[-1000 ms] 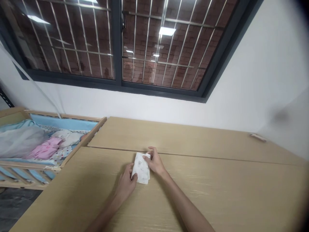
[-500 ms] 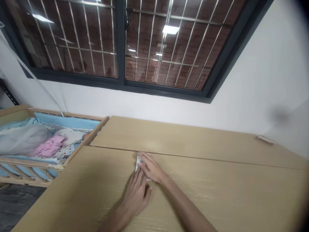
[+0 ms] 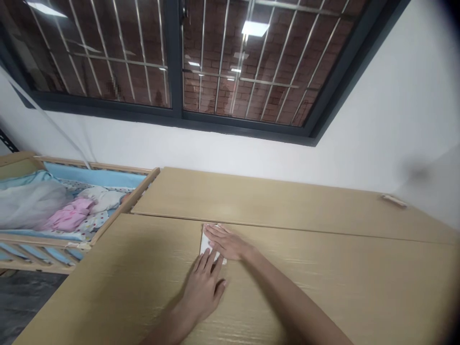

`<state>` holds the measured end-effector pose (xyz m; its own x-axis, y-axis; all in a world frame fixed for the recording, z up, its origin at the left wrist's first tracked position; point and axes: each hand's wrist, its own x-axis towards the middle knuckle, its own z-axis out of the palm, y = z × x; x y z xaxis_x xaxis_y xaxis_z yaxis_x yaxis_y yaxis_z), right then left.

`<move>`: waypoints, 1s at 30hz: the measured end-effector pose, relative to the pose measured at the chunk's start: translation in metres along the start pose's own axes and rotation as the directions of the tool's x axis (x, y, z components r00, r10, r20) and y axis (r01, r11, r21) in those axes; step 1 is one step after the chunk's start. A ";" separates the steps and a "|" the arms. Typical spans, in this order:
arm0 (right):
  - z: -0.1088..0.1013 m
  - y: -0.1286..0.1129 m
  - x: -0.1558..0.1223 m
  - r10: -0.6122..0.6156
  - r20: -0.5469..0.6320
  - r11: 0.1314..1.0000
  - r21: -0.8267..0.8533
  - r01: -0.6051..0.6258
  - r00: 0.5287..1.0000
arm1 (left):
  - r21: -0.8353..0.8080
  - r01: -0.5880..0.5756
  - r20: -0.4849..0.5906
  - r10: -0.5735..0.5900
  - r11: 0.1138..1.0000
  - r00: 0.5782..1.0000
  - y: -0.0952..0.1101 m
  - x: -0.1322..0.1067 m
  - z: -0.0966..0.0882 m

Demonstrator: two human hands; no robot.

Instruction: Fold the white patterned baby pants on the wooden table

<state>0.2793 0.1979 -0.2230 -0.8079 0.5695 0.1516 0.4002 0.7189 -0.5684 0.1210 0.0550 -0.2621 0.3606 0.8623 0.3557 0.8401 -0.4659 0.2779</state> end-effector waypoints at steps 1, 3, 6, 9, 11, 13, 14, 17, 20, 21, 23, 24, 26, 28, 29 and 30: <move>-0.002 0.005 0.003 -0.004 -0.015 1.000 -0.012 0.004 1.000 | 0.005 -0.001 0.002 0.001 1.000 1.000 -0.001 0.000 0.001; -0.004 0.014 0.007 -0.020 -0.033 0.999 -0.029 0.019 0.999 | 0.010 0.000 0.001 0.000 1.000 1.000 -0.001 -0.001 0.002; -0.004 0.022 0.010 -0.021 -0.057 0.999 -0.038 0.019 0.998 | -0.012 -0.005 -0.013 0.005 1.000 1.000 -0.001 0.001 0.000; 0.001 0.026 0.008 0.092 -0.160 0.993 -0.058 -0.102 0.983 | -0.107 0.019 -0.056 -0.025 0.994 0.998 -0.007 0.005 -0.007; 0.006 0.027 0.005 0.169 -0.290 0.977 -0.079 -0.199 0.942 | -0.137 0.107 -0.103 -0.122 0.985 0.987 -0.015 0.009 -0.013; 0.010 0.026 0.002 0.195 -0.405 0.959 -0.111 -0.260 0.893 | -0.088 0.261 -0.113 -0.270 0.961 0.956 -0.024 0.013 -0.017; 0.012 0.025 0.001 0.196 -0.440 0.952 -0.130 -0.278 0.876 | -0.047 0.336 -0.095 -0.339 0.941 0.936 -0.028 0.015 -0.018; 0.015 0.020 0.000 0.215 -0.469 0.933 -0.159 -0.322 0.857 | 0.027 0.450 -0.007 -0.450 0.893 0.893 -0.035 0.020 -0.017; 0.020 0.013 0.000 0.264 -0.475 0.927 -0.115 -0.357 0.839 | 0.008 0.434 0.045 -0.434 0.901 0.900 -0.039 0.023 -0.014; 0.023 0.011 0.000 0.281 -0.487 0.925 -0.094 -0.369 0.827 | -0.003 0.421 0.063 -0.420 0.907 0.905 -0.039 0.024 -0.015; 0.028 0.007 -0.003 0.308 -0.521 0.919 -0.053 -0.390 0.796 | -0.028 0.402 0.097 -0.398 0.915 0.912 -0.041 0.026 -0.017; 0.031 0.004 -0.006 0.320 -0.537 0.917 -0.031 -0.398 0.780 | -0.040 0.397 0.115 -0.390 0.917 0.914 -0.042 0.026 -0.020; 0.034 -0.005 -0.014 0.347 -0.557 0.914 0.020 -0.406 0.755 | -0.061 0.388 0.147 -0.376 0.920 0.915 -0.043 0.026 -0.027; 0.036 -0.019 -0.024 0.380 -0.532 0.911 0.072 -0.407 0.756 | -0.078 0.373 0.172 -0.356 0.924 0.918 -0.044 0.020 -0.036; 0.037 -0.029 -0.029 0.393 -0.508 0.910 0.091 -0.405 0.767 | -0.086 0.366 0.183 -0.347 0.927 0.920 -0.045 0.015 -0.040; 0.038 -0.040 -0.034 0.398 -0.484 0.910 0.104 -0.401 0.779 | -0.099 0.361 0.194 -0.338 0.927 0.921 -0.046 0.007 -0.044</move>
<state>0.2743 0.1345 -0.2360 -0.2603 0.9230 0.2834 0.6429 0.3846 -0.6624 0.0672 0.0738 -0.2328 0.1269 0.9900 0.0607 0.8692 -0.1405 0.4740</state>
